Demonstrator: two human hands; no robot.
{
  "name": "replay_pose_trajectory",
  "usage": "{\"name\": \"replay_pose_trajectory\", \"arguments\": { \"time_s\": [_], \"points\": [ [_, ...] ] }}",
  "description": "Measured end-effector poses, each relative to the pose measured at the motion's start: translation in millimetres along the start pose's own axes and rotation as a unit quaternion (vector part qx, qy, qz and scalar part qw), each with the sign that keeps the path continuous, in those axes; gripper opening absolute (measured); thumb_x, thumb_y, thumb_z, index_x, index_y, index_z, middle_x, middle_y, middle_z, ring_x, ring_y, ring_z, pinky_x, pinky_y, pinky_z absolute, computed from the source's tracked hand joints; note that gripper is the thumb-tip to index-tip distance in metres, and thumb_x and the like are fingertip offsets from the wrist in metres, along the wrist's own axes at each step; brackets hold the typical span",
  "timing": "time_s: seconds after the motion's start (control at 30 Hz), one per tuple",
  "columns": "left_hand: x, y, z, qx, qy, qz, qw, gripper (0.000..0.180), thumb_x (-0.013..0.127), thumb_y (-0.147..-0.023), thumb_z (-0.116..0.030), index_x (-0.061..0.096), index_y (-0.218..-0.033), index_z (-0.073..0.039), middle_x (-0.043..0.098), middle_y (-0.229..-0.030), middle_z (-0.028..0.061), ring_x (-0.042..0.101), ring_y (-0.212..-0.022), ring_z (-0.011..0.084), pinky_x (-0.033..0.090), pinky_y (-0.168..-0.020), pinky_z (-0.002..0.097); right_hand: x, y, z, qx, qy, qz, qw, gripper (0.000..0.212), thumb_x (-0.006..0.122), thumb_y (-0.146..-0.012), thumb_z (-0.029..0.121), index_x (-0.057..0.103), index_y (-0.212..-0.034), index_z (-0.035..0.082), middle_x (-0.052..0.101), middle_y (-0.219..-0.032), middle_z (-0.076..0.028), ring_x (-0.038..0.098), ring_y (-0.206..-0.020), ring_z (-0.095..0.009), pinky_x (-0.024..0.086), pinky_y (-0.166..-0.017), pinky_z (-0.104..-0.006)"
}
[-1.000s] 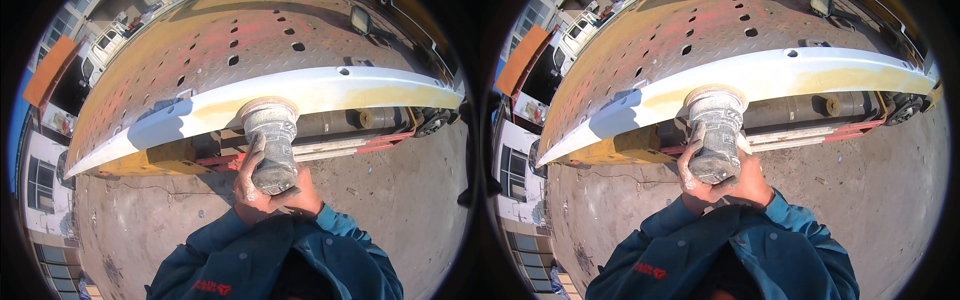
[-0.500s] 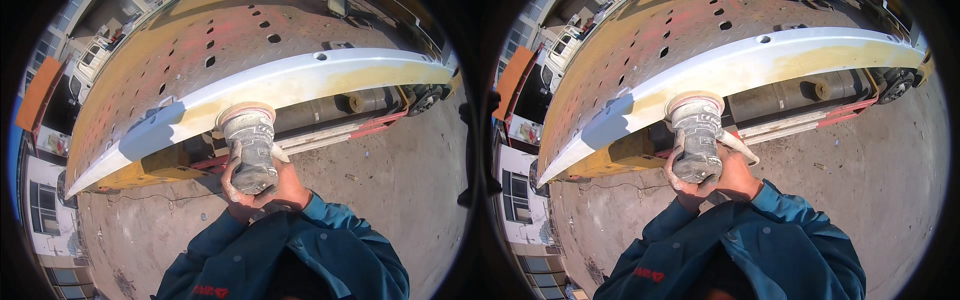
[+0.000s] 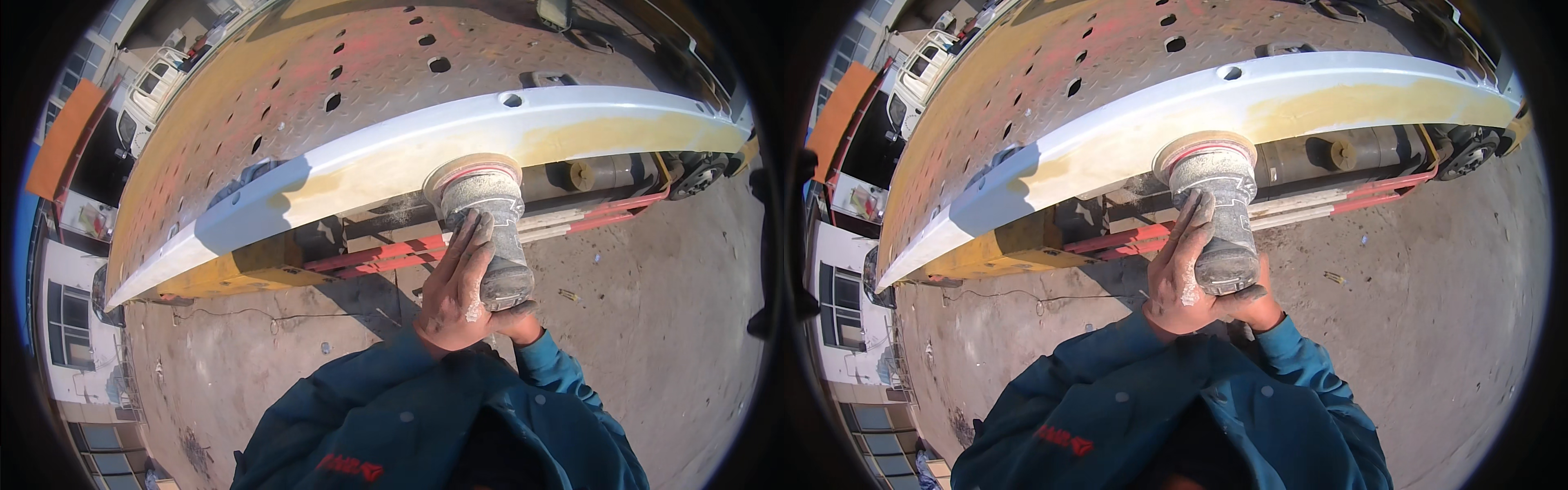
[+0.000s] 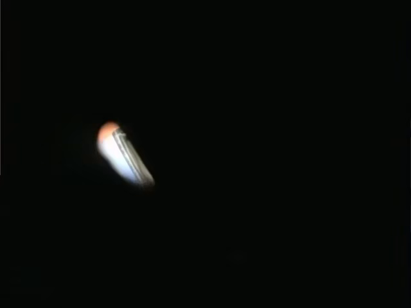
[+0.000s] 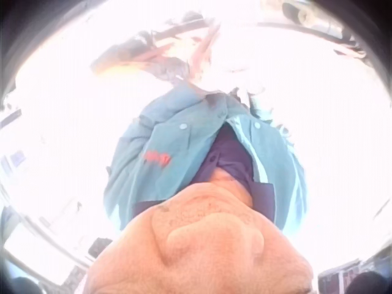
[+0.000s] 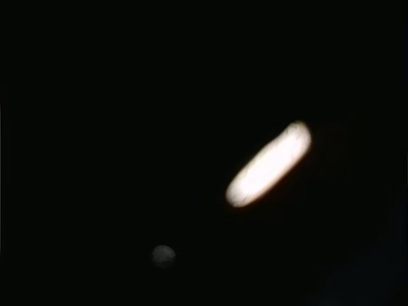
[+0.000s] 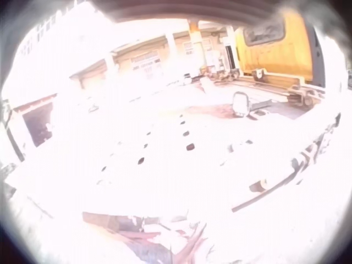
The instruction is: The person uses an orbital sander to smooth the surface of a white car bumper resting on a yellow metal workbench. The person moves the sander along the length of the bumper, occasionally adjusting grip and position.
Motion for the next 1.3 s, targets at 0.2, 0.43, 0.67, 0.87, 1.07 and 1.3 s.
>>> {"name": "replay_pose_trajectory", "arguments": {
  "time_s": [0.2,0.43,0.67,0.87,1.07,1.3],
  "points": [
    [17,-4,-7,-0.019,-0.019,0.009,1.0,0.102,0.102,-0.079,-0.044,0.052,-0.153,0.005,0.057,-0.16,0.0374,0.054,-0.153,0.0591,0.05,-0.125,0.0635,-18,6,-16,0.039,-0.051,0.001,0.998,0.048,0.095,-0.085,0.022,0.078,-0.126,0.003,0.083,-0.119,-0.009,0.077,-0.108,-0.017,0.064,-0.095,-0.0389],
    [13,-4,-10,-0.012,-0.014,-0.013,1.0,0.097,0.098,-0.085,-0.048,0.053,-0.152,0.006,0.058,-0.16,0.0384,0.055,-0.152,0.0585,0.051,-0.125,0.0625,-14,4,-6,0.006,-0.012,0.019,1.0,0.044,0.094,-0.084,0.021,0.079,-0.121,0.003,0.085,-0.113,-0.009,0.079,-0.101,-0.017,0.064,-0.09,-0.0382],
    [14,7,-1,-0.028,0.0,-0.031,0.999,0.1,0.101,-0.083,-0.048,0.053,-0.153,0.005,0.058,-0.16,0.0377,0.055,-0.152,0.0582,0.052,-0.124,0.0618,-15,-6,21,-0.048,0.072,0.021,0.996,0.039,0.093,-0.085,0.022,0.081,-0.117,0.004,0.085,-0.109,-0.009,0.08,-0.098,-0.019,0.064,-0.089,-0.039],
    [8,-5,-4,0.013,-0.023,-0.041,0.999,0.112,0.101,-0.079,-0.058,0.05,-0.155,0.005,0.059,-0.159,0.0388,0.059,-0.148,0.0584,0.054,-0.121,0.0605,-17,-9,9,0.001,0.019,0.038,0.999,0.043,0.092,-0.086,0.022,0.08,-0.123,0.004,0.085,-0.115,-0.01,0.079,-0.103,-0.018,0.064,-0.092,-0.0391],
    [6,10,5,-0.027,-0.01,0.009,1.0,0.103,0.101,-0.083,-0.045,0.049,-0.155,0.005,0.055,-0.163,0.0359,0.054,-0.153,0.057,0.052,-0.124,0.0588,-4,10,-12,0.004,0.008,0.003,1.0,0.057,0.091,-0.093,0.023,0.071,-0.142,0.004,0.078,-0.136,-0.011,0.075,-0.121,-0.02,0.061,-0.104,-0.0408],
    [-41,-1,1,0.018,-0.027,-0.037,0.999,0.11,0.102,-0.079,-0.056,0.05,-0.154,0.006,0.056,-0.162,0.0378,0.055,-0.152,0.0585,0.052,-0.124,0.0623,27,10,-25,0.03,0.061,0.12,0.99,0.082,0.083,-0.103,0.034,0.042,-0.17,0.01,0.045,-0.173,-0.014,0.046,-0.156,-0.031,0.038,-0.129,-0.0479]
  ]
}}
Point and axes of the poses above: each hand's wrist, its own y-axis away from the middle knuckle, its own x-axis out of the palm, z = x × y, the point moved 9 cm from there along -y, towards the middle knuckle
